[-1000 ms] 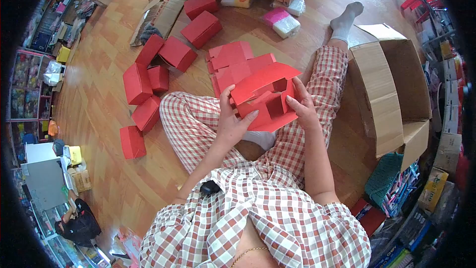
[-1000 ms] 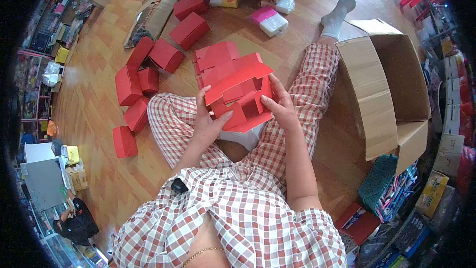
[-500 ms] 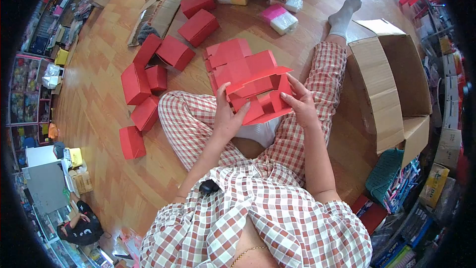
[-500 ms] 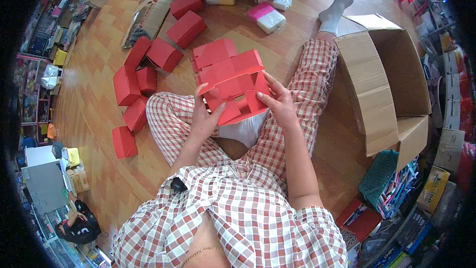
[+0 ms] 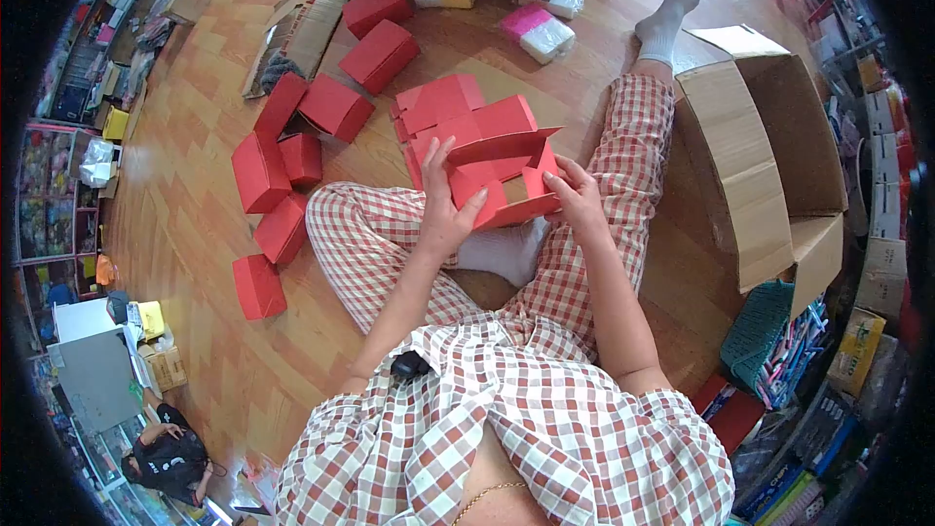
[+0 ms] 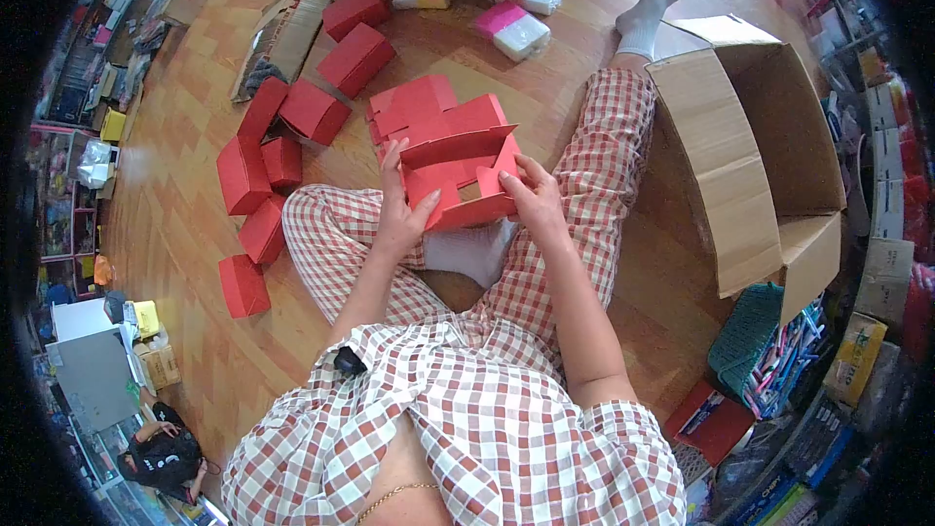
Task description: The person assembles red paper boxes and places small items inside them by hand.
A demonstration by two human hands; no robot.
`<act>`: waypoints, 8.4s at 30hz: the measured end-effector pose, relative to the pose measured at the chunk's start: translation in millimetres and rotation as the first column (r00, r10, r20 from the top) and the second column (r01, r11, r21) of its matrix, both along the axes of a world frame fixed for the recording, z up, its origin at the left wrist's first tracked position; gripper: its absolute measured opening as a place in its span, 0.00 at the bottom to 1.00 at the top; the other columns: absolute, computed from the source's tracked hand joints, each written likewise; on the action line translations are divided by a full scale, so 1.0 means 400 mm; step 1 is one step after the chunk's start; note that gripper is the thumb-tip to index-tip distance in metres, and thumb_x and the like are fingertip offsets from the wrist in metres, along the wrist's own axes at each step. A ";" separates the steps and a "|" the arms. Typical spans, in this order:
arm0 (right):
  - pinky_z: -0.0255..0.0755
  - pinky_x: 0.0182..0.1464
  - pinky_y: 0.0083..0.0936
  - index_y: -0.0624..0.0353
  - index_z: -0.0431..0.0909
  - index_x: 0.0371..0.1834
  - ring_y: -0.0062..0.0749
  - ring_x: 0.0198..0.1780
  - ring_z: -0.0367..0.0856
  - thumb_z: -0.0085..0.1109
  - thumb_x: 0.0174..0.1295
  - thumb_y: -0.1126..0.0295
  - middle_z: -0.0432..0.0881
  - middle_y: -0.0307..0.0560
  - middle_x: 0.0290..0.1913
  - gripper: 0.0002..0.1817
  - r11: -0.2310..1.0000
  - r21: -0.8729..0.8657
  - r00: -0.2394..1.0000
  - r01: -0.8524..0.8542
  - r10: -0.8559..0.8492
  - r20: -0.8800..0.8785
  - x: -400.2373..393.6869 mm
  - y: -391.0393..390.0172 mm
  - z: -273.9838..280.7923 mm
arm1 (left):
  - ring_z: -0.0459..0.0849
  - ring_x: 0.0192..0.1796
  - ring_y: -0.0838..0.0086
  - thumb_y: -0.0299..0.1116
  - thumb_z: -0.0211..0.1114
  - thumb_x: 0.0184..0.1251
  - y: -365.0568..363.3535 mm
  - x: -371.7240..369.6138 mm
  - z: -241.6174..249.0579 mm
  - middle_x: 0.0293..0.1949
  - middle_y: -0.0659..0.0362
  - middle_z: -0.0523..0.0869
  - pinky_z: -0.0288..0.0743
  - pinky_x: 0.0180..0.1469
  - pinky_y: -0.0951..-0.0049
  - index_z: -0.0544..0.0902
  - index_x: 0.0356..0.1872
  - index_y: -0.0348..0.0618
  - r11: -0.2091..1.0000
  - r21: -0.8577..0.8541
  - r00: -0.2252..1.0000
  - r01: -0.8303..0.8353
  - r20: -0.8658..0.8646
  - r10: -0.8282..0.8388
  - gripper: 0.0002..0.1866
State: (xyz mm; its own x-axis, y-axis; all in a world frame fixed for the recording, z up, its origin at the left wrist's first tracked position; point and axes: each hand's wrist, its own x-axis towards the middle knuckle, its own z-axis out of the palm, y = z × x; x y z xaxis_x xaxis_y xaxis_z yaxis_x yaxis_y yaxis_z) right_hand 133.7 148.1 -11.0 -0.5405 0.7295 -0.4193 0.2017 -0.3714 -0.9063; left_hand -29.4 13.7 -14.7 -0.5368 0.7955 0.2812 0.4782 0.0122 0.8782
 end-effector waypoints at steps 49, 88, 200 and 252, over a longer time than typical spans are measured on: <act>0.58 0.69 0.36 0.64 0.58 0.70 0.37 0.68 0.63 0.65 0.55 0.49 0.65 0.53 0.67 0.45 0.975 0.197 0.850 -0.107 0.193 -0.490 -0.006 0.009 -0.007 | 0.73 0.62 0.62 0.39 0.70 0.59 -0.028 -0.013 0.026 0.61 0.43 0.70 0.70 0.60 0.64 0.45 0.73 0.37 0.865 -0.368 0.860 0.341 0.493 -0.130 0.49; 0.76 0.35 0.37 0.63 0.80 0.33 0.48 0.37 0.83 0.66 0.54 0.66 0.83 0.55 0.35 0.11 0.366 0.921 0.981 -0.136 -0.082 0.178 0.008 -0.030 0.242 | 0.71 0.65 0.60 0.42 0.76 0.48 -0.004 0.032 0.079 0.63 0.42 0.68 0.67 0.65 0.65 0.48 0.70 0.33 0.863 -0.482 0.963 0.152 0.270 -0.019 0.55; 0.75 0.39 0.38 0.63 0.76 0.29 0.46 0.37 0.80 0.66 0.46 0.75 0.80 0.50 0.31 0.09 0.320 0.771 0.808 -0.551 0.438 0.395 0.107 -0.029 0.122 | 0.81 0.46 0.67 0.55 0.64 0.62 0.004 -0.097 -0.050 0.43 0.48 0.82 0.74 0.48 0.67 0.69 0.54 0.40 0.892 -0.415 0.947 0.181 0.317 -0.045 0.31; 0.74 0.49 0.45 0.64 0.59 0.62 0.59 0.48 0.79 0.69 0.49 0.69 0.79 0.63 0.45 0.38 0.675 0.713 0.952 -0.190 -0.051 0.302 -0.025 -0.122 -0.059 | 0.71 0.65 0.53 0.36 0.69 0.56 -0.004 0.048 -0.010 0.63 0.38 0.67 0.66 0.65 0.61 0.44 0.72 0.39 0.915 -0.404 0.999 -0.017 0.032 0.033 0.49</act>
State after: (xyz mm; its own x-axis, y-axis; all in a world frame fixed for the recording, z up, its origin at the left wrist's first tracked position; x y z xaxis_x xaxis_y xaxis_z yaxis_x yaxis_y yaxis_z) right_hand 123.8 99.3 -34.6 -0.5526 0.8283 0.0920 0.4798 0.4065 -0.7775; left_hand -10.3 12.1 -18.8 -0.5620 0.8232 -0.0811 0.4400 0.3805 0.8134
